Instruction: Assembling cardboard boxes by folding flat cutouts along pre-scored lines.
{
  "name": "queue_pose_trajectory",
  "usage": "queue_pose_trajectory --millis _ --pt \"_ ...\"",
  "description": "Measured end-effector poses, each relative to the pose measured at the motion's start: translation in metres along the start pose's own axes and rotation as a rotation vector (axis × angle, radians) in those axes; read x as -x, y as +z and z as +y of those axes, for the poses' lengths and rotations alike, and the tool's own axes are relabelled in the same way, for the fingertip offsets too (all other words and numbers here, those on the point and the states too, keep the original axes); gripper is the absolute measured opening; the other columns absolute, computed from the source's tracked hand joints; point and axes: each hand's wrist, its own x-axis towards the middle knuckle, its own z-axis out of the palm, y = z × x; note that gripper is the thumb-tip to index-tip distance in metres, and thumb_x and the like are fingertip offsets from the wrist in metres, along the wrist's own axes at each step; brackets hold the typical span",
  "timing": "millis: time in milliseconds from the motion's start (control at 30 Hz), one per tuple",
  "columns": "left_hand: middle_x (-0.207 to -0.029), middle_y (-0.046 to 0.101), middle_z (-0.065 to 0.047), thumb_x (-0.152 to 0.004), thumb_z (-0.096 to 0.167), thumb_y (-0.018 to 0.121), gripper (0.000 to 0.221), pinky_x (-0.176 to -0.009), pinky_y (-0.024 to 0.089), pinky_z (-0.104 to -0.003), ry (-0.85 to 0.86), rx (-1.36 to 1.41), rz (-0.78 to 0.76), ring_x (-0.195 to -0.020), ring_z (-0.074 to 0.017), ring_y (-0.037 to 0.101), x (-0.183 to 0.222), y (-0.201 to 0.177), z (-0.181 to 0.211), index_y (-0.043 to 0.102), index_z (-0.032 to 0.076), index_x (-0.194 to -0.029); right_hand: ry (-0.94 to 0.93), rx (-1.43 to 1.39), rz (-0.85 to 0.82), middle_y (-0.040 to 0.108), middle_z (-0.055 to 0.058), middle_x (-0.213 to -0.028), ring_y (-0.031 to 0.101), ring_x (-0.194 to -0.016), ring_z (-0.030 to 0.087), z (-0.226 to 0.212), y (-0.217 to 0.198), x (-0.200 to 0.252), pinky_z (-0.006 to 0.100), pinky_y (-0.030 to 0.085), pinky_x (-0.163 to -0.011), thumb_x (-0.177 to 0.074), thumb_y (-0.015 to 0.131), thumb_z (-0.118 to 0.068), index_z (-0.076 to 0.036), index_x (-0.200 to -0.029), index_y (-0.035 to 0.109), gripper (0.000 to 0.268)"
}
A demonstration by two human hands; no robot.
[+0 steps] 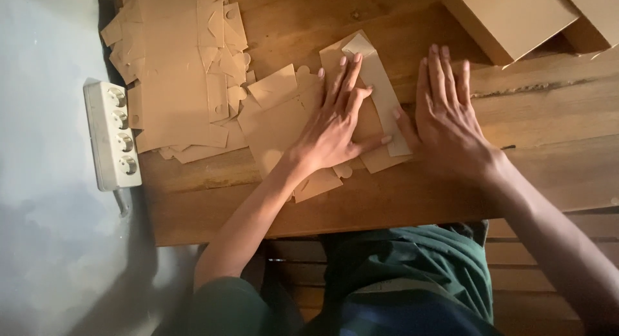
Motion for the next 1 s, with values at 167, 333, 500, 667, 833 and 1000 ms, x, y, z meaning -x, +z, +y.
queue_pose_trajectory --millis 167,333,500,667,833,1000 --pt "-0.169 -0.002 -0.024 -0.097 0.078 0.055 0.083 -0.131 0.011 -0.067 -0.008 -0.01 -0.013 -0.16 -0.0432 0.006 -0.001 0.0 0.0 0.047 0.004 -0.134 -0.078 0.057 0.054 0.012 0.045 -0.162 0.009 -0.154 0.052 0.017 0.012 -0.024 0.065 0.006 -0.125 -0.111 0.033 -0.037 0.026 -0.153 0.018 0.077" --pt "-0.167 0.003 -0.028 -0.099 0.08 0.045 0.092 -0.13 0.013 -0.067 0.013 -0.099 -0.004 -0.159 -0.0424 0.004 0.0 -0.001 -0.002 0.049 -0.004 -0.137 -0.086 0.022 -0.025 0.003 0.042 -0.163 0.001 -0.155 0.048 0.026 0.016 -0.05 0.062 0.0 -0.126 -0.11 0.032 -0.037 0.024 -0.154 0.01 0.078" --pt "-0.167 0.01 -0.027 -0.097 0.081 0.048 0.089 -0.13 0.012 -0.067 0.009 -0.094 0.06 -0.159 -0.0405 0.009 0.002 0.003 -0.001 0.052 -0.002 -0.13 -0.109 0.005 -0.034 0.004 0.043 -0.163 0.001 -0.155 0.05 0.031 0.018 -0.071 0.067 0.001 -0.124 -0.109 0.033 -0.031 0.024 -0.154 0.01 0.075" --pt "-0.166 0.014 -0.029 -0.096 0.078 0.056 0.082 -0.13 0.012 -0.066 0.007 -0.044 0.075 -0.158 -0.0439 0.011 0.001 0.005 -0.002 0.051 0.0 -0.123 -0.131 -0.006 0.021 0.01 0.045 -0.16 0.006 -0.152 0.054 0.036 0.025 -0.095 0.072 0.005 -0.12 -0.111 0.033 -0.032 0.028 -0.152 0.017 0.074" --pt "-0.166 0.017 -0.027 -0.095 0.08 0.052 0.084 -0.13 0.016 -0.065 -0.002 -0.066 0.11 -0.158 -0.0418 0.022 0.002 0.008 -0.002 0.053 0.002 -0.126 -0.084 -0.021 0.024 0.007 0.04 -0.164 0.001 -0.154 0.047 0.033 0.027 -0.105 0.068 -0.001 -0.121 -0.11 0.033 -0.027 0.028 -0.154 0.016 0.072" --pt "-0.168 0.003 -0.024 -0.094 0.085 0.041 0.098 -0.131 0.001 -0.065 -0.008 -0.021 0.008 -0.16 -0.0373 0.001 -0.001 0.003 -0.006 0.047 -0.002 -0.138 -0.086 -0.041 0.024 0.004 0.039 -0.165 -0.001 -0.155 0.047 0.026 0.027 -0.087 0.061 -0.003 -0.125 -0.108 0.028 -0.027 0.022 -0.156 0.01 0.071"
